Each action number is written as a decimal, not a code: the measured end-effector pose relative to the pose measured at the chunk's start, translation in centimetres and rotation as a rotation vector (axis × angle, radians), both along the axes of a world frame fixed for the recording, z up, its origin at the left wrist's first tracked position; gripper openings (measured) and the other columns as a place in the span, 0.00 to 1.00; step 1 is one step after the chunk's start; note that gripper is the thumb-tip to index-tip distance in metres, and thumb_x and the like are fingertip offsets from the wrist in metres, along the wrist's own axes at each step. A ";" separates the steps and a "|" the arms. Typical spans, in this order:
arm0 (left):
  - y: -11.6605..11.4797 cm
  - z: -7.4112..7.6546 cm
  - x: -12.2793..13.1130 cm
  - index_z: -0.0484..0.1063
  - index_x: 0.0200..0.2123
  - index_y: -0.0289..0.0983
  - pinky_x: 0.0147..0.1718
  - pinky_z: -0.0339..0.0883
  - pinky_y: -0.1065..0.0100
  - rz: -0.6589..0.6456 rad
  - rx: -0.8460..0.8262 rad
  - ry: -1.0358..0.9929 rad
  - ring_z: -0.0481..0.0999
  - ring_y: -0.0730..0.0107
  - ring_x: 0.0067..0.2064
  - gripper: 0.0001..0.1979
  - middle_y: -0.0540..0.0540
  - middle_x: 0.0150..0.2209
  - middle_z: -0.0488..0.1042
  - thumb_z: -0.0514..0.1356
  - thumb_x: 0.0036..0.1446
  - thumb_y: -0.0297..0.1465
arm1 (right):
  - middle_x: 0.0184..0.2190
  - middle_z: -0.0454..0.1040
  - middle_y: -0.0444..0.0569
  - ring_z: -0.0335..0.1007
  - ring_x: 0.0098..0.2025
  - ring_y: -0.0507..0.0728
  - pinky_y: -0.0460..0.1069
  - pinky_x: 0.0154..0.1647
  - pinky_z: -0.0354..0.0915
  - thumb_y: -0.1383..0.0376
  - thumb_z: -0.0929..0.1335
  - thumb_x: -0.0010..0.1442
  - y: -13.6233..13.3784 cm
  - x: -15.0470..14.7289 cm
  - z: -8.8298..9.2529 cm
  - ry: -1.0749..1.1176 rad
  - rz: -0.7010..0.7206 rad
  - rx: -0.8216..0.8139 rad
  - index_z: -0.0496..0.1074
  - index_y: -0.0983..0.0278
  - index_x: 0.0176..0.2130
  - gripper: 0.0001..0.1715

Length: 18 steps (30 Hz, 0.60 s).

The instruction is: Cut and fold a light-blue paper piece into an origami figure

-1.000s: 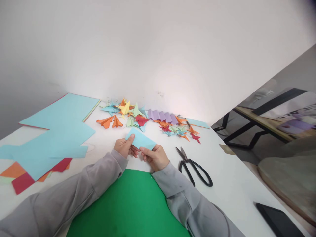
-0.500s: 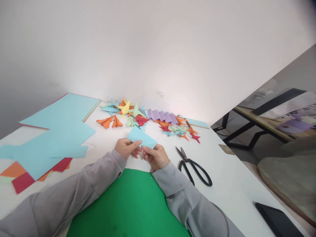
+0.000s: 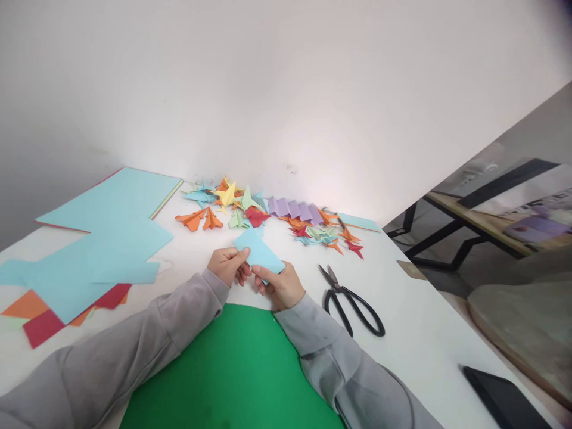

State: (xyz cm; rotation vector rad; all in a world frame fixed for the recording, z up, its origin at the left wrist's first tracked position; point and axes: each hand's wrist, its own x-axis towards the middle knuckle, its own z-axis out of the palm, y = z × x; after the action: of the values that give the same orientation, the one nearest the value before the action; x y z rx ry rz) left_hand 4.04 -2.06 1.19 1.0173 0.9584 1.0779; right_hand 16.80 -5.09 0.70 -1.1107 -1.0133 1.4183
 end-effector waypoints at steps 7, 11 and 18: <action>0.3 0.1 -0.3 0.63 0.12 0.34 0.09 0.55 0.76 0.228 0.151 0.121 0.61 0.80 0.10 0.17 0.52 0.09 0.65 0.67 0.33 0.36 | 0.11 0.69 0.44 0.59 0.11 0.47 0.43 0.10 0.55 0.60 0.73 0.41 -0.1 -0.1 -0.8 -0.059 -0.005 0.010 0.72 0.69 0.19 0.14; 0.5 0.1 -0.5 0.61 0.11 0.34 0.09 0.57 0.74 0.209 0.119 0.059 0.62 0.78 0.10 0.18 0.51 0.11 0.67 0.66 0.34 0.39 | 0.12 0.69 0.45 0.59 0.12 0.47 0.43 0.11 0.56 0.59 0.73 0.41 0.0 0.0 -1.0 -0.075 0.010 0.028 0.72 0.69 0.18 0.15; 0.9 0.2 -0.7 0.63 0.10 0.33 0.09 0.56 0.73 0.173 0.033 -0.005 0.61 0.77 0.10 0.20 0.49 0.09 0.65 0.63 0.38 0.43 | 0.10 0.67 0.44 0.58 0.11 0.47 0.43 0.11 0.55 0.59 0.72 0.43 -0.1 0.1 -1.0 -0.105 0.042 0.043 0.71 0.69 0.17 0.15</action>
State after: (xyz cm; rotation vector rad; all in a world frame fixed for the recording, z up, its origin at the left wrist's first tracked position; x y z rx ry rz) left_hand 3.32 -1.21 1.42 0.9714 1.0418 1.2422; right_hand 16.86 -5.16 -0.28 -1.1480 -1.1429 1.3771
